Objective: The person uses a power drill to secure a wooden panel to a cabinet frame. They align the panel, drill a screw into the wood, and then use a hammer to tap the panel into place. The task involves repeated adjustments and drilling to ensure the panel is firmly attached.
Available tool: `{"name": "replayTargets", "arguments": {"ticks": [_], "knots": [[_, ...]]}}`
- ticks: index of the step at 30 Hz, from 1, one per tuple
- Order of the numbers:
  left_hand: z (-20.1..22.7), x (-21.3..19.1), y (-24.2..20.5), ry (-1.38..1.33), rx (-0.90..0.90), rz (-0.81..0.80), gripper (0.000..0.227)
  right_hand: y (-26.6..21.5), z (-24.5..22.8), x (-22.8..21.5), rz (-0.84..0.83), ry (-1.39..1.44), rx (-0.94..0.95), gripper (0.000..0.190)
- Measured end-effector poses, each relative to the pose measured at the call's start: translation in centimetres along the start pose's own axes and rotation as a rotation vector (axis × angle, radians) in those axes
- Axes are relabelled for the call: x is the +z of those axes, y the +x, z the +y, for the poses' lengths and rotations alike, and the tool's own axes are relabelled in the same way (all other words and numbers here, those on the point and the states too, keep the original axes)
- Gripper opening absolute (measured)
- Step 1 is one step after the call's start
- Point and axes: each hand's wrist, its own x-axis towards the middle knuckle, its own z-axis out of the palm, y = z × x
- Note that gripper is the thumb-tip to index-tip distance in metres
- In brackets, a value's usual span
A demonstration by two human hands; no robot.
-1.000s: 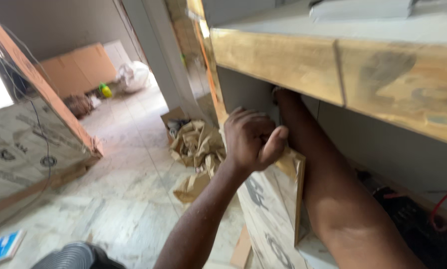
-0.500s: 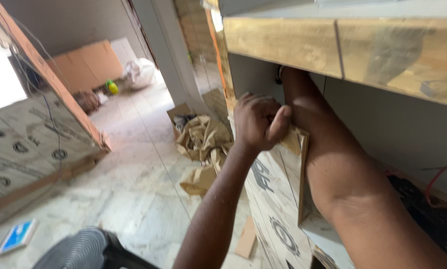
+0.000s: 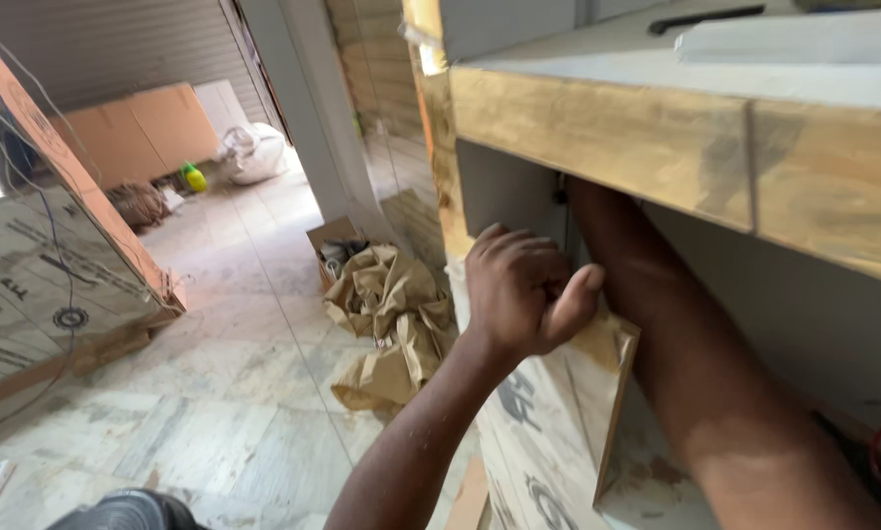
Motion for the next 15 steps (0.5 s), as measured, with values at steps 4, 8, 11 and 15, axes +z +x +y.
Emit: {"name": "replayTargets", "arguments": {"ticks": [4,8,11,15], "knots": [[0.3,-1.3,-0.2,-0.004,-0.005,-0.034,0.050,0.2,-2.3,-2.6,-0.036,-0.043,-0.046,0.043],[-0.5,-0.7,-0.7,-0.071,0.078,-0.011,0.047,-2.4,3.2,-4.8,-0.126,-0.105,-0.023,0.043],[-0.9,0.8,-0.8,-0.101,0.061,0.026,0.050,-4.0,8.3,-6.8,-0.193,-0.146,-0.017,0.044],[-0.8,1.7,-0.9,-0.070,0.072,0.040,0.051,-6.4,11.3,-8.7,-0.276,-0.211,-0.066,0.045]]}}
